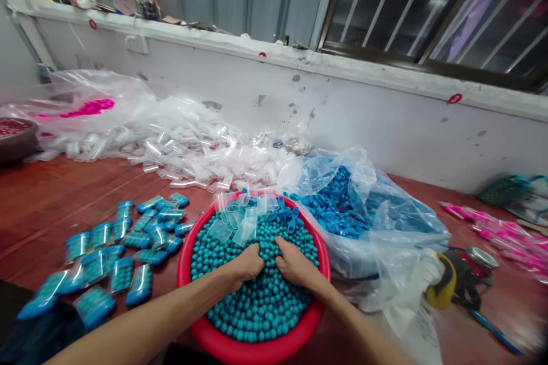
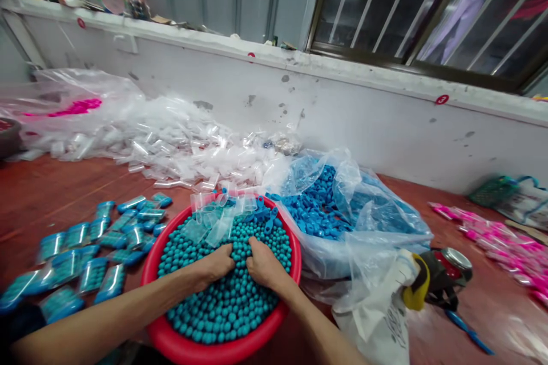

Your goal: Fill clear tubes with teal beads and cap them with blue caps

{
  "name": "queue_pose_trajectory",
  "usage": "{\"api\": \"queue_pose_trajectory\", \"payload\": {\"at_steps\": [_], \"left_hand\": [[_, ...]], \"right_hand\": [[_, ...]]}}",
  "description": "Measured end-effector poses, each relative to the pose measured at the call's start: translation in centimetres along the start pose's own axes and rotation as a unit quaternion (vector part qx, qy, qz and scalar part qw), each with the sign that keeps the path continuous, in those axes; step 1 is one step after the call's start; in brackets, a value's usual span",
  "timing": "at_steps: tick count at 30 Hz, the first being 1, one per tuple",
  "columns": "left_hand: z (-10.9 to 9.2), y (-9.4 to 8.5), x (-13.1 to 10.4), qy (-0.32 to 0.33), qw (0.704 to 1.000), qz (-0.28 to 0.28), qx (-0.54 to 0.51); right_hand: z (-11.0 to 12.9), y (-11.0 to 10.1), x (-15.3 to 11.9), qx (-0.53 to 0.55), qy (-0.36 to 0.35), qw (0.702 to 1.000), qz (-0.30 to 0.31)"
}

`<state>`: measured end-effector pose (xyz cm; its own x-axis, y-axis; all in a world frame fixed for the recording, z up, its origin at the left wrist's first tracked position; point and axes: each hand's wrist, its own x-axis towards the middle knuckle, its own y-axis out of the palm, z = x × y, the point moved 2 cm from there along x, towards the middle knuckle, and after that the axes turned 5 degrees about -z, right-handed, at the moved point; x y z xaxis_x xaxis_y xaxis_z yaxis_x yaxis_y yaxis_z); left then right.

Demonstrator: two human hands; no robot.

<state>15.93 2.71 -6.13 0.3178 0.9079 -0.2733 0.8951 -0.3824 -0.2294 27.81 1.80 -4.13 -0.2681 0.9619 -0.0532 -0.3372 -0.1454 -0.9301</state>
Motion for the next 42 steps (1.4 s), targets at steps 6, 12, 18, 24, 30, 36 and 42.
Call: {"api": "queue_pose_trajectory", "payload": {"at_steps": [6,12,18,24,30,36,42], "left_hand": [[0.3,-1.0,-1.7,-0.055,0.976,0.025,-0.211],[0.0,-1.6,-2.6,-0.136,0.917,0.019,-0.375],[-0.1,-2.8,-3.2,-0.16,0.931,0.006,-0.328],[0.1,-2.7,-3.2,-0.052,0.968,-0.057,-0.239],[0.3,-2.6,-2.5,0.034,0.99,-0.103,-0.089],[0.8,-2.8,-2.4,0.02,0.99,-0.079,-0.118],[-0.5,-2.6,-3.3,0.007,0.984,-0.059,-0.168]], "right_hand": [[-0.3,-1.8,-1.3,0.09,-0.084,0.992,-0.016],[-1.5,-3.1,0.1,-0.253,-0.035,0.956,-0.141],[-1.9,-2.2,1.4,-0.291,-0.052,0.945,-0.144],[0.2,-3.1,0.2,-0.197,-0.088,0.956,-0.2],[1.6,-1.9,-1.5,-0.023,-0.126,0.987,-0.101],[-0.3,-2.4,-3.0,-0.001,-0.119,0.993,0.005],[1.0,-3.2,-2.5,0.215,-0.063,0.968,-0.109]]}}
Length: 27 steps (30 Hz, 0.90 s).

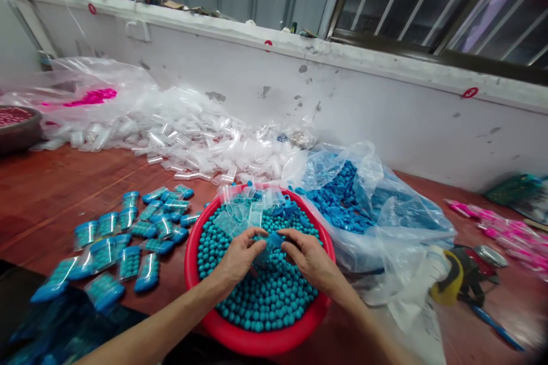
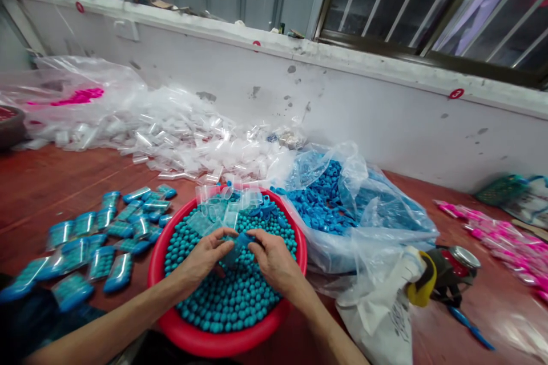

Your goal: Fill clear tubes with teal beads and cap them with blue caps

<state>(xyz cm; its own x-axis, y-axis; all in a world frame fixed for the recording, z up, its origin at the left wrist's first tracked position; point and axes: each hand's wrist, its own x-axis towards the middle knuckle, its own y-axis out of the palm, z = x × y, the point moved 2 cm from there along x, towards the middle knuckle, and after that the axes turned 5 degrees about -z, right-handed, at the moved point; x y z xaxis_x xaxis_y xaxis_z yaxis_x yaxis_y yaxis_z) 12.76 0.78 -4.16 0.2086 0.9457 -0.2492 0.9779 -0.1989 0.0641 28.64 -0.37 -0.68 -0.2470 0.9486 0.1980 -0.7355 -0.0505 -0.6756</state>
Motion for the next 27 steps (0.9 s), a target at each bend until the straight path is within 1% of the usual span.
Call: {"api": "queue_pose_trajectory", "payload": {"at_steps": [2,5,9,11,15,17,22,24,27], "left_hand": [[-0.2,0.2,-0.3,0.006,1.0,0.008,-0.003],[-0.2,0.4,-0.6,0.034,0.999,0.007,0.018],[0.2,0.5,-1.0,0.012,1.0,0.016,0.005],[0.2,0.6,-1.2,0.006,0.999,0.031,-0.02],[0.0,0.8,-1.6,0.022,0.998,0.05,-0.037],[0.1,0.7,-1.7,0.034,0.998,0.039,-0.024],[0.4,0.3,-1.6,0.05,0.999,-0.015,0.004],[0.5,0.3,-1.4,0.051,0.999,-0.015,-0.008],[0.6,0.4,-1.4,0.036,0.999,0.0,-0.016]], "right_hand": [[0.5,0.9,0.2,0.045,0.006,0.998,-0.037],[1.0,1.9,0.0,0.051,-0.018,0.996,-0.068],[1.2,2.0,-0.6,-0.002,-0.056,0.997,-0.047],[1.3,1.9,-0.9,-0.013,-0.055,0.997,-0.043],[1.3,1.8,-1.2,-0.011,-0.044,0.997,-0.058],[1.3,1.9,-1.3,-0.018,-0.055,0.997,-0.052],[0.9,2.1,-1.0,-0.039,-0.1,0.994,-0.004],[0.8,2.2,-0.8,-0.029,-0.091,0.995,-0.007],[0.7,2.4,-1.0,-0.006,-0.071,0.997,-0.011]]}}
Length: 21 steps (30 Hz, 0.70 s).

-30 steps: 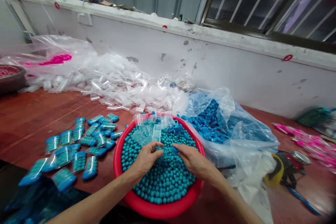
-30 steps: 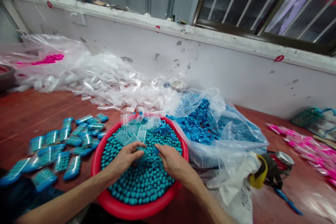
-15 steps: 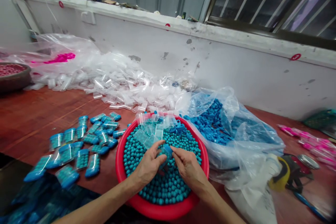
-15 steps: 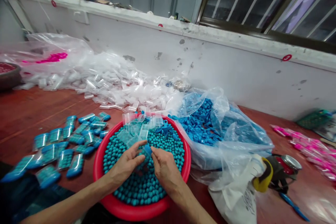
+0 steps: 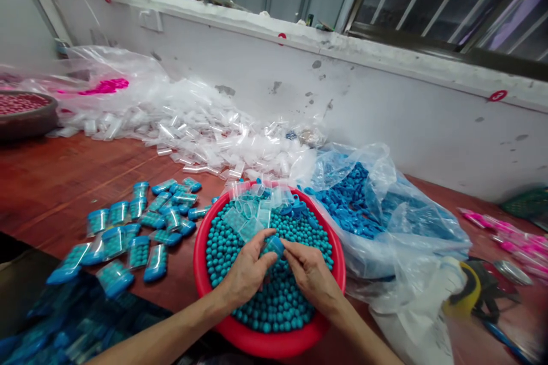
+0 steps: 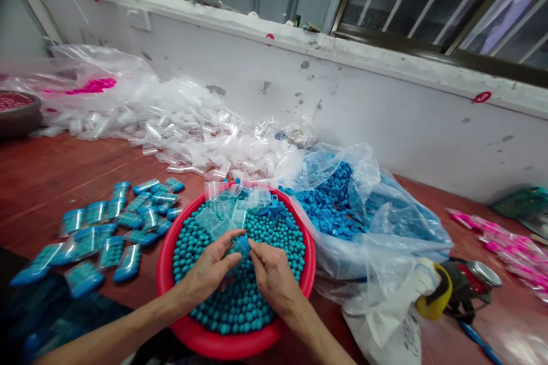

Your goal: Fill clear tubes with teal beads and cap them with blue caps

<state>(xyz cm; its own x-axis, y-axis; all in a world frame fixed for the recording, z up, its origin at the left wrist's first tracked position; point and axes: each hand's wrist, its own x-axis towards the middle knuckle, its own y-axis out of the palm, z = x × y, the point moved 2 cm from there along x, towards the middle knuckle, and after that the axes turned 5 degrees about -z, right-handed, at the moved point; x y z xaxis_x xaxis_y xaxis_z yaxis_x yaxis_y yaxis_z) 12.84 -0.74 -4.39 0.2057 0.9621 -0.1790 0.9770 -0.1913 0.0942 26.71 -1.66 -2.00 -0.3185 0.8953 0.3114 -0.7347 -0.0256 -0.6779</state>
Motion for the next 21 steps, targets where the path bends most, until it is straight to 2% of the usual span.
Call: {"api": "queue_pose_trajectory", "payload": {"at_steps": [4,8,12,14,16,18,21], "left_hand": [[-0.4,0.0,0.0,0.009,1.0,-0.008,0.027],[-0.5,0.0,0.0,0.0,0.999,0.008,0.04],[-0.4,0.2,-0.1,-0.008,0.997,0.067,0.026],[-0.5,0.4,-0.3,-0.011,0.996,0.084,0.034],[-0.7,0.6,-0.4,-0.006,0.995,0.087,0.037],[-0.8,0.7,-0.4,0.005,0.997,0.072,0.035],[-0.8,0.5,-0.5,0.019,0.999,0.03,0.041]], "right_hand": [[0.5,0.2,-0.5,0.001,-0.024,1.0,0.02],[0.3,-1.0,-0.2,0.003,-0.021,0.999,0.046],[-1.5,-2.5,0.6,0.076,0.078,0.993,0.052],[-2.4,-2.6,0.9,0.14,0.146,0.979,0.022],[-2.6,-2.1,1.0,0.189,0.185,0.964,-0.014],[-2.1,-1.7,1.2,0.196,0.175,0.964,-0.041],[-0.4,-1.6,1.3,0.131,0.098,0.985,-0.047]]}}
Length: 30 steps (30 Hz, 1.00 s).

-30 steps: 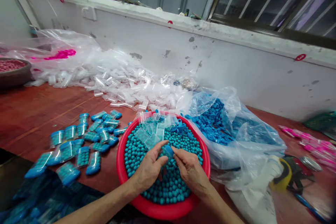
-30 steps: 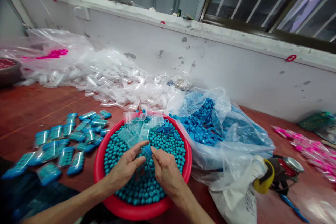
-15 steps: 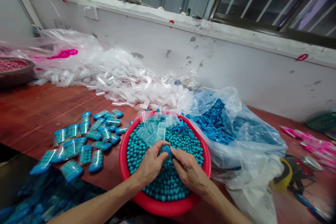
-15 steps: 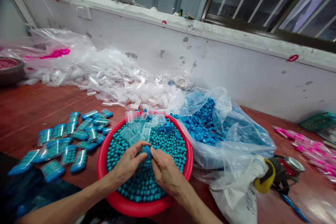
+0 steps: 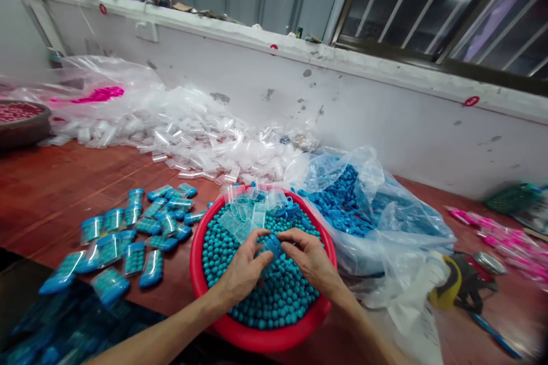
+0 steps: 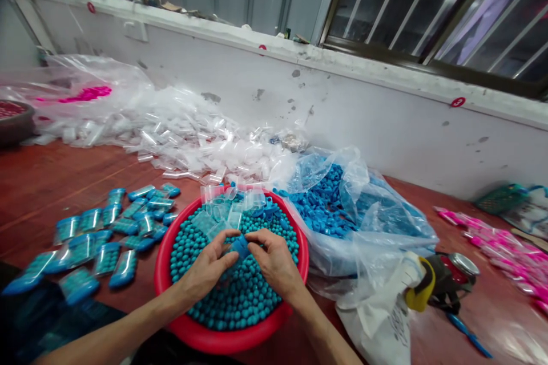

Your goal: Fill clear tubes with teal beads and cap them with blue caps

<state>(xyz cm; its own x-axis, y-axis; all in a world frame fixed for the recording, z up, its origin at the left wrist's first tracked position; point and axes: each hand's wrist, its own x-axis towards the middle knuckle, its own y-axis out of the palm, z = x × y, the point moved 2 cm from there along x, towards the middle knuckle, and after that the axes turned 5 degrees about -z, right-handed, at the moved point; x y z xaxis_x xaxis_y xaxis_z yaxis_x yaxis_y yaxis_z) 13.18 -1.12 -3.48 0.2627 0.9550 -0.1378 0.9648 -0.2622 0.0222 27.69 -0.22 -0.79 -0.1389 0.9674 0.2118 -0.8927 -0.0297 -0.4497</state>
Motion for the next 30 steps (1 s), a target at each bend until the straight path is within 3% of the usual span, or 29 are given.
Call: {"api": "queue_pose_trajectory", "payload": {"at_steps": [4,8,16,20,25,28,30], "left_hand": [[0.1,-0.4,0.2,0.017,1.0,-0.017,-0.015],[-0.3,-0.6,0.4,0.051,0.996,-0.034,-0.07],[-0.9,0.5,-0.1,-0.011,0.994,-0.031,-0.102],[-0.6,1.2,-0.2,-0.017,0.995,-0.08,-0.053],[-0.7,1.4,-0.4,0.035,0.995,-0.09,0.04],[-1.0,-0.1,-0.9,0.086,0.985,-0.083,0.122],[-1.4,-2.3,-1.3,0.107,0.972,-0.092,0.19]], "right_hand": [[1.4,1.0,-1.3,-0.085,-0.052,0.994,0.047],[1.1,2.7,-2.5,-0.15,-0.04,0.983,0.093],[1.2,3.9,-2.6,-0.142,-0.041,0.989,-0.02],[1.1,4.3,-3.1,-0.146,-0.054,0.987,-0.031],[1.0,4.5,-3.3,-0.165,-0.039,0.985,-0.013],[1.1,4.6,-3.3,-0.174,-0.046,0.982,0.06],[1.1,4.3,-3.2,-0.182,-0.058,0.976,0.101]]}}
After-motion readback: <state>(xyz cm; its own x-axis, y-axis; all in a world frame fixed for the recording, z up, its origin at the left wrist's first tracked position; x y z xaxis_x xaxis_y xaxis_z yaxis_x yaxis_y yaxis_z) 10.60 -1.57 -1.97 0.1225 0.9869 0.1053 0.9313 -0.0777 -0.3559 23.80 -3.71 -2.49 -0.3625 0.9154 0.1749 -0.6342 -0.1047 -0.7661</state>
